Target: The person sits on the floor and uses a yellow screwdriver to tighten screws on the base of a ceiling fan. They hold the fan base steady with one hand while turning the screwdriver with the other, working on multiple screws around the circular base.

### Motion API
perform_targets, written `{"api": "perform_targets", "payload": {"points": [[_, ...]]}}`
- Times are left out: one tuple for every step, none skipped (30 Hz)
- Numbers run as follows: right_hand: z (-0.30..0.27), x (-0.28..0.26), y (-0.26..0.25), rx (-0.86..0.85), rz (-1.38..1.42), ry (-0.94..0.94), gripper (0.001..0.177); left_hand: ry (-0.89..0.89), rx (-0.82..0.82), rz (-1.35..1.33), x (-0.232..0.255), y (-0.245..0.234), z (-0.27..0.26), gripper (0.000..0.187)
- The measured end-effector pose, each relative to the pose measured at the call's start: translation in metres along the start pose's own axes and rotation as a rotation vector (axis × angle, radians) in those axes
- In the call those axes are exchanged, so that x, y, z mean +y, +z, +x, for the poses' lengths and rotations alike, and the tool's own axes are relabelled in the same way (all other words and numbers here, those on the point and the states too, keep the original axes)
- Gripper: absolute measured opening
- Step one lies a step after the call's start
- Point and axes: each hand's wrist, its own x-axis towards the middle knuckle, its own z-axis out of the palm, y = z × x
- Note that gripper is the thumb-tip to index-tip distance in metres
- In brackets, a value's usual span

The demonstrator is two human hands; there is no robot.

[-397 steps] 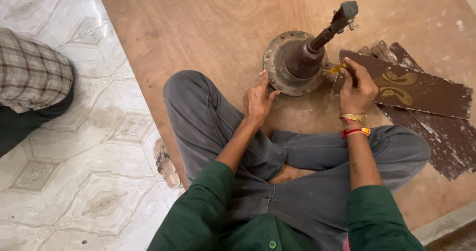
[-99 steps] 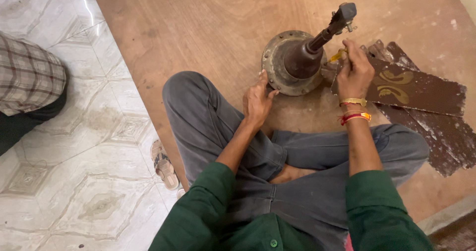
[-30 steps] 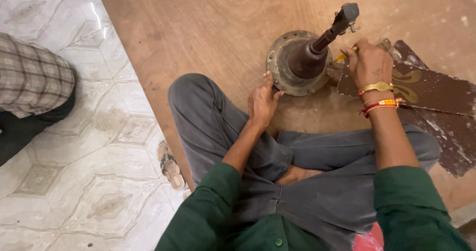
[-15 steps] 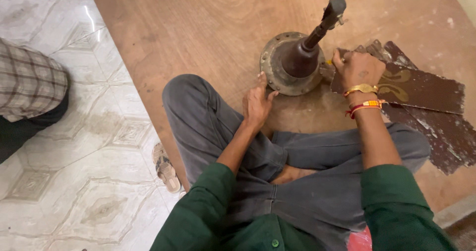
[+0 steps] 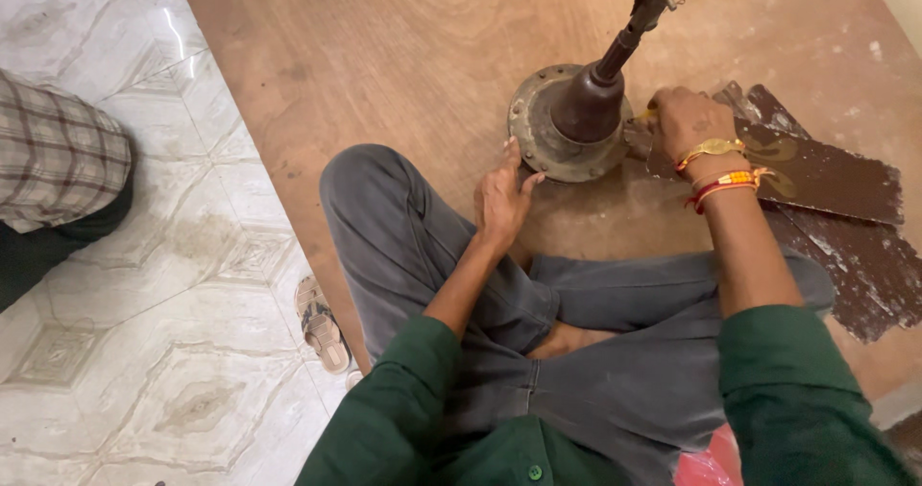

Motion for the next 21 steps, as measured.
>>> {"api": "perform_targets", "payload": {"points": [[0.002,0.003,-0.001,0.014,-0.025,-0.042,0.022,-0.013,-0.017,0.003,0.000,0.001,0.000,0.078],[0.002,0.007,-0.003,0.003,-0.023,-0.046,0.020,-0.026,-0.034,0.005,0.001,0.001,0.000,0.080],[0.004,0.008,-0.005,-0.006,-0.016,-0.052,0.019,-0.040,-0.048,0.012,0.001,-0.001,0.001,0.081],[0.006,0.009,-0.008,-0.015,-0.010,-0.059,0.018,-0.010,-0.028,0.008,0.001,-0.002,0.001,0.084],[0.008,0.010,-0.013,-0.047,-0.010,-0.050,0.018,0.020,-0.009,0.003,0.002,-0.003,0.002,0.088],[0.011,0.010,-0.017,-0.080,-0.009,-0.040,0.018,0.050,0.010,-0.002,0.004,-0.004,0.003,0.091],[0.012,0.009,-0.021,-0.115,-0.010,-0.030,0.019,0.009,-0.012,0.010,0.006,-0.004,0.003,0.095],[0.013,0.006,-0.024,-0.109,-0.048,-0.086,0.019,-0.032,-0.034,0.022,0.008,-0.004,0.003,0.100],[0.016,0.004,-0.027,-0.099,-0.087,-0.138,0.020,-0.068,-0.058,0.034,0.011,-0.003,0.006,0.104],[0.018,0.003,-0.031,-0.090,-0.126,-0.189,0.021,-0.094,-0.076,0.055,0.012,-0.003,0.008,0.103],[0.017,0.001,-0.033,-0.080,-0.161,-0.218,0.019,-0.128,-0.094,0.077,0.013,-0.002,0.007,0.102],[0.016,0.001,-0.036,-0.069,-0.195,-0.247,0.017,-0.162,-0.111,0.099,0.013,-0.001,0.006,0.102],[0.015,-0.001,-0.037,-0.054,-0.229,-0.276,0.015,-0.154,-0.115,0.111,0.011,0.000,0.005,0.102],[0.014,-0.003,-0.038,-0.056,-0.254,-0.284,0.014,-0.146,-0.119,0.122,0.009,0.001,0.004,0.102],[0.012,-0.003,-0.038,-0.058,-0.280,-0.288,0.012,-0.134,-0.125,0.133,0.007,0.002,0.004,0.102],[0.013,-0.002,-0.037,-0.060,-0.306,-0.292,0.011,-0.096,-0.096,0.149,0.004,0.003,0.006,0.102],[0.012,0.000,-0.035,-0.012,-0.380,-0.334,0.012,-0.059,-0.071,0.158,0.003,0.007,0.004,0.102],[0.012,0.001,-0.030,0.036,-0.453,-0.377,0.014,-0.021,-0.046,0.167,0.002,0.011,0.002,0.102],[0.015,0.001,-0.025,0.088,-0.521,-0.423,0.015,-0.014,-0.039,0.179,0.000,0.012,0.002,0.102],[0.017,0.002,-0.020,0.022,-0.494,-0.405,0.013,-0.008,-0.031,0.190,-0.001,0.013,0.001,0.103],[0.019,0.003,-0.015,-0.044,-0.469,-0.387,0.011,0.000,-0.024,0.199,-0.001,0.015,0.000,0.103]]}}
